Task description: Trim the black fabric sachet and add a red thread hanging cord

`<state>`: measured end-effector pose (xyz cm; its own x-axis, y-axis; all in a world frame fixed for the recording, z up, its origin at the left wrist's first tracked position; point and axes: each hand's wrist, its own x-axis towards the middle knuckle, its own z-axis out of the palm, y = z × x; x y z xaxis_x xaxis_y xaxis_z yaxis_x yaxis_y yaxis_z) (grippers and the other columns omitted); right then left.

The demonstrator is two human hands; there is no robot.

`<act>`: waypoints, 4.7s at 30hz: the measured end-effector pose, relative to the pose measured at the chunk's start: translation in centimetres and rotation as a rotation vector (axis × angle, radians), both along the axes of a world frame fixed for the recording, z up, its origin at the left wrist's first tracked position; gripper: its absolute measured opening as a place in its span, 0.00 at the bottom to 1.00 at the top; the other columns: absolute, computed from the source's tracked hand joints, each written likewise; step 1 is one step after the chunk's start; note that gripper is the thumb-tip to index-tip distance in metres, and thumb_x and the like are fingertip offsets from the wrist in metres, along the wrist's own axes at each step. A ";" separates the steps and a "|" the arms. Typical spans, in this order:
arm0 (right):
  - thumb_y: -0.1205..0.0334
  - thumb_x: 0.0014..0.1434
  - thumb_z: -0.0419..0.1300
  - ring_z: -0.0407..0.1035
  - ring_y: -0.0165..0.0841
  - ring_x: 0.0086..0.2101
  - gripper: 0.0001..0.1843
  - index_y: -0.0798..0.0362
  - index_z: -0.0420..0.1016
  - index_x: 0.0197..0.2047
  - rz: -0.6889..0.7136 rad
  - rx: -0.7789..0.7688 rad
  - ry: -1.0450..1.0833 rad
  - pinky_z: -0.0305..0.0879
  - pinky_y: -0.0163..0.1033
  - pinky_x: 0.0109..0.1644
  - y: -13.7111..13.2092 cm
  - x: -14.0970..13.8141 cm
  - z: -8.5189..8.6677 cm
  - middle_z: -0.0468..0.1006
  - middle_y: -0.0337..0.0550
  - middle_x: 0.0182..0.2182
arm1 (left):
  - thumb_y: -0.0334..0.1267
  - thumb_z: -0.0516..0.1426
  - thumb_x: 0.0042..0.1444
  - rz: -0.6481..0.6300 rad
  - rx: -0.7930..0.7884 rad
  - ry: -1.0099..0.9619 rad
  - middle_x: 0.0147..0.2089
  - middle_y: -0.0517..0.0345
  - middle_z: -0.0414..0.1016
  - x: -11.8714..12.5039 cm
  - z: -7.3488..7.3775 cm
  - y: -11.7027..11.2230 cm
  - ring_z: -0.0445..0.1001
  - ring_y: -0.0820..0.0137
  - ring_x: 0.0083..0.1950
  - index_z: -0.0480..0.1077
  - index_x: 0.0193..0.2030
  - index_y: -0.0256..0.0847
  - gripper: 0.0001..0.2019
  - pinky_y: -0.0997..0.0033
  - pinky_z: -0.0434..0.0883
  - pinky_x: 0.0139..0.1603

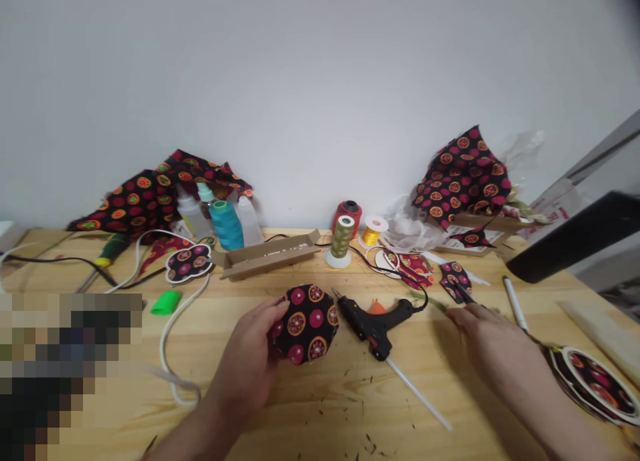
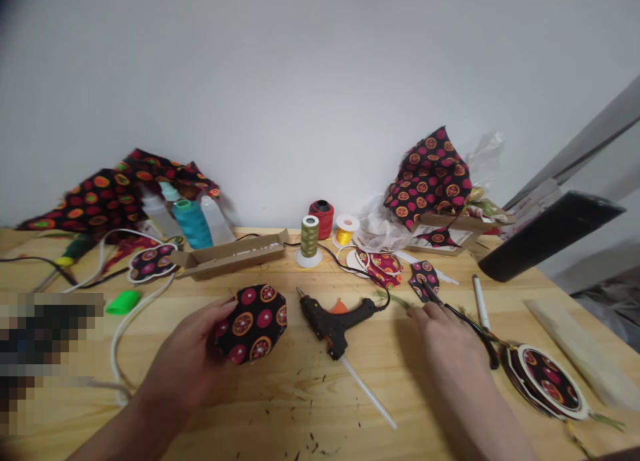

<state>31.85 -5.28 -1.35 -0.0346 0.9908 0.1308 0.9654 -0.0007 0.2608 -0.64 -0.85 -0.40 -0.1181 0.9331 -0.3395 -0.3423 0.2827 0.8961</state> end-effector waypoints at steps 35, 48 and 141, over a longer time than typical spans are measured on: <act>0.56 0.60 0.47 0.75 0.40 0.31 0.17 0.50 0.76 0.37 -0.132 0.037 0.311 0.67 0.39 0.31 -0.8 -1.5 2.0 0.81 0.47 0.33 | 0.33 0.58 0.48 -0.246 -0.016 -0.058 0.35 0.58 0.83 0.4 1.2 -0.6 0.78 0.68 0.34 0.79 0.35 0.41 0.09 0.75 0.70 0.33; 0.58 0.58 0.49 0.75 0.44 0.27 0.16 0.52 0.75 0.27 -0.385 -0.119 0.185 0.61 0.39 0.26 0.1 -0.7 0.9 0.79 0.50 0.24 | 0.34 0.53 0.46 -0.646 0.021 0.486 0.28 0.58 0.80 0.6 0.5 -0.9 0.74 0.64 0.29 0.78 0.32 0.40 0.12 0.73 0.65 0.27; 0.71 0.57 0.54 0.65 0.32 0.37 0.08 0.55 0.74 0.32 0.636 -0.259 0.350 0.58 0.34 0.42 11.0 -11.4 2.8 0.73 0.45 0.34 | 0.37 0.46 0.60 -0.566 0.360 1.302 0.38 0.54 0.75 0.5 0.3 -0.7 0.74 0.62 0.39 0.72 0.35 0.43 0.13 0.62 0.66 0.40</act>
